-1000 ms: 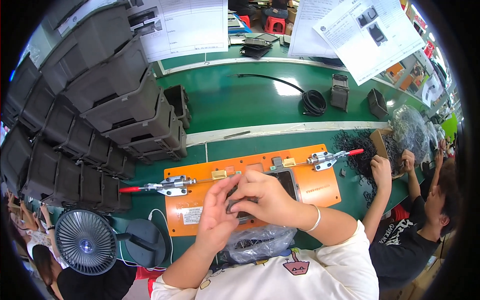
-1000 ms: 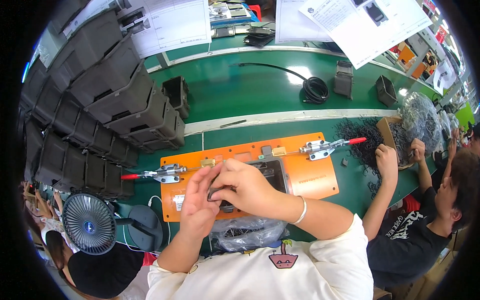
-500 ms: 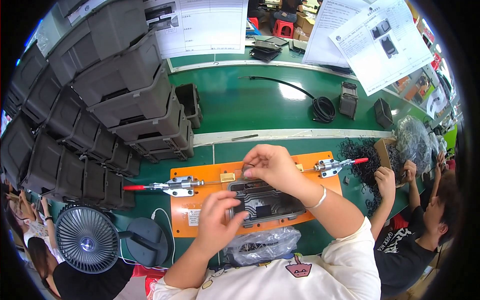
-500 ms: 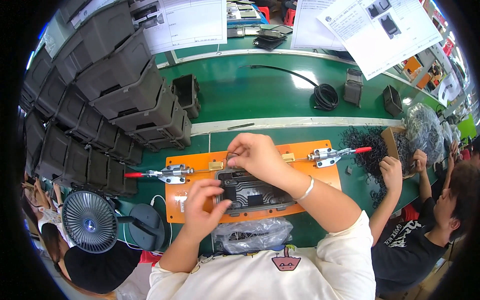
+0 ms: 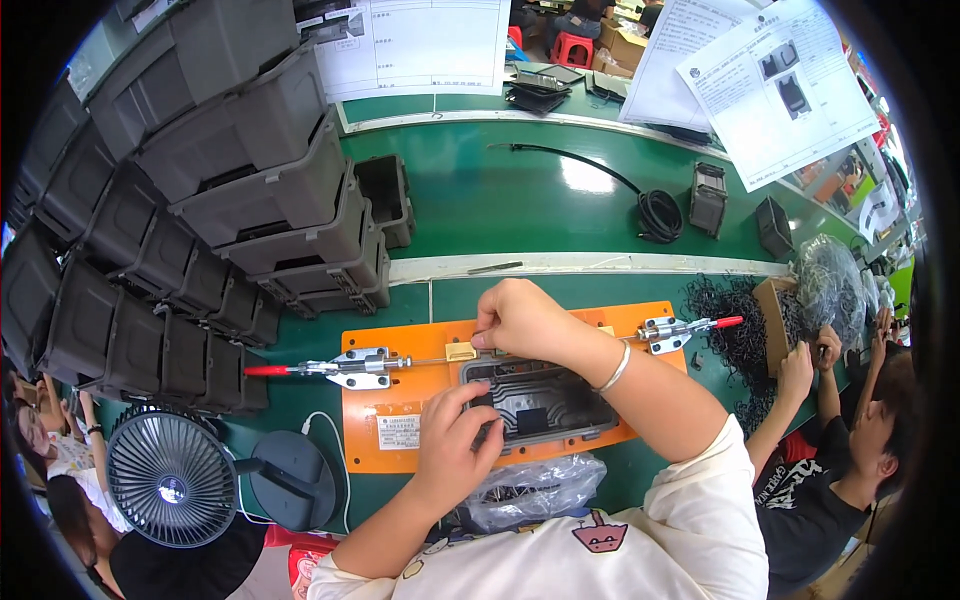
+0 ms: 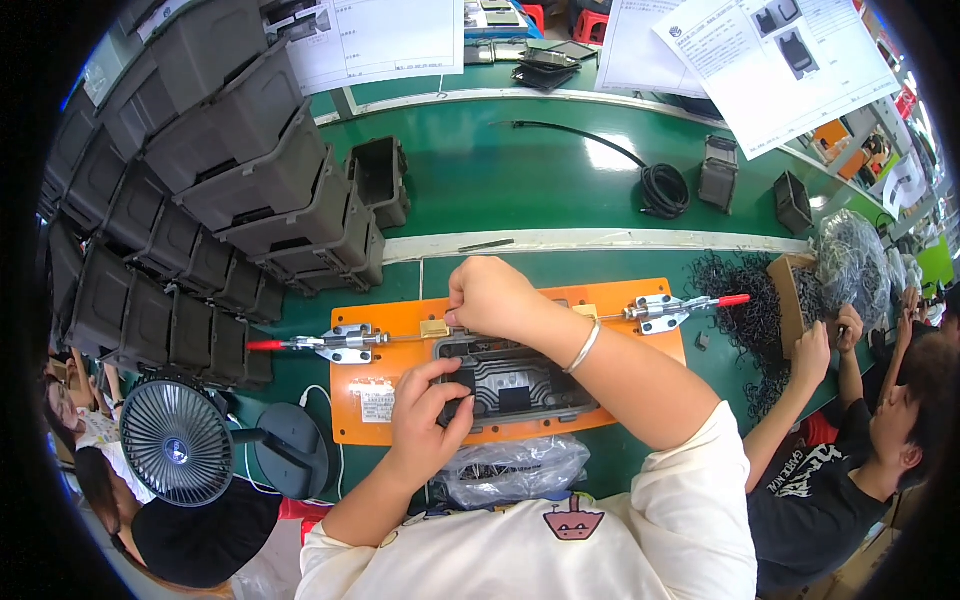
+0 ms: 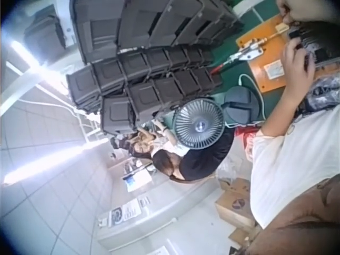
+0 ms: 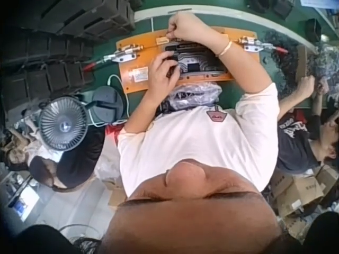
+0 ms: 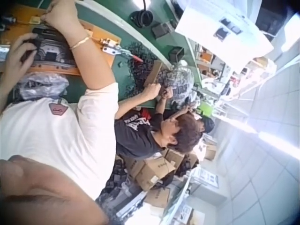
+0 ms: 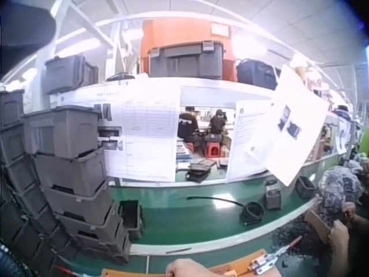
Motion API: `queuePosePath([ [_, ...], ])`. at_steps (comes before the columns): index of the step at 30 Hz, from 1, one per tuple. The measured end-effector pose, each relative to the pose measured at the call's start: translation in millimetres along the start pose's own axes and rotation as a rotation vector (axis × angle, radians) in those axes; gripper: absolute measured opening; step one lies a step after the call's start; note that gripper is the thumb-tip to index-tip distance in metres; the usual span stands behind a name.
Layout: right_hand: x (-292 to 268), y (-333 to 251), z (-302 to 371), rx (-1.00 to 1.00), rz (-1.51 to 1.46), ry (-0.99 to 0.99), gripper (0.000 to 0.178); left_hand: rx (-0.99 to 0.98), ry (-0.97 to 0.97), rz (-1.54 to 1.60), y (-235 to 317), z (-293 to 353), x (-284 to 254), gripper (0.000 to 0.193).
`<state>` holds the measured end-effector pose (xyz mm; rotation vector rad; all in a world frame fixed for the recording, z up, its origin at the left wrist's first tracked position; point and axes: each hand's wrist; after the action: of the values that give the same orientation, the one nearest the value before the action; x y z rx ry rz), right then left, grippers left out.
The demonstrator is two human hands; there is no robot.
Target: Assembling small components into a plastic housing using a toggle clamp fixture.
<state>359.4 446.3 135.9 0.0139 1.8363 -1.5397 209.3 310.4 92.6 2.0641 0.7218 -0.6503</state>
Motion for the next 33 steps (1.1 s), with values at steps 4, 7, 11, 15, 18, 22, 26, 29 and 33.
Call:
queuePosePath([
  [4,-3,-5,0,0.146,-0.113,-0.095,0.017,-0.004,-0.005,-0.002,-2,1,1,0.019],
  [7,7,0,9,0.027,0.006,0.027,0.017,-0.003,-0.010,0.002,-2,1,1,0.019],
  [11,10,-5,34,-0.175,0.083,0.406,0.019,0.092,0.049,-0.048,3,0,-2,0.021],
  [15,0,-42,113,-0.433,0.260,-0.201,0.010,0.457,-0.324,0.000,21,34,-29,0.017],
  [18,32,-33,171,-0.266,0.474,-0.518,0.009,0.530,-0.648,-0.392,36,35,-31,0.007],
  [22,60,-12,188,-0.175,0.425,-0.336,0.007,0.579,-0.653,-0.606,43,35,-24,0.010],
  [26,59,-9,184,-0.181,0.362,-0.312,0.008,0.536,-0.676,-0.471,39,31,-25,0.007],
  [29,61,-11,185,-0.159,0.371,-0.310,0.009,0.500,-0.684,-0.351,34,31,-30,0.011],
  [33,31,-24,183,-0.309,0.245,-0.132,0.013,0.396,-0.627,-0.198,29,30,-40,0.015],
])
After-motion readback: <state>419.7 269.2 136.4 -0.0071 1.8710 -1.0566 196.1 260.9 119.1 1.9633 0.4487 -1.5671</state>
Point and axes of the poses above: each hand's wrist, its own z-axis away from the middle knuckle, its own x-axis out of the palm, y = z × x, and after that the axes turned 14 degrees about -z, right-handed
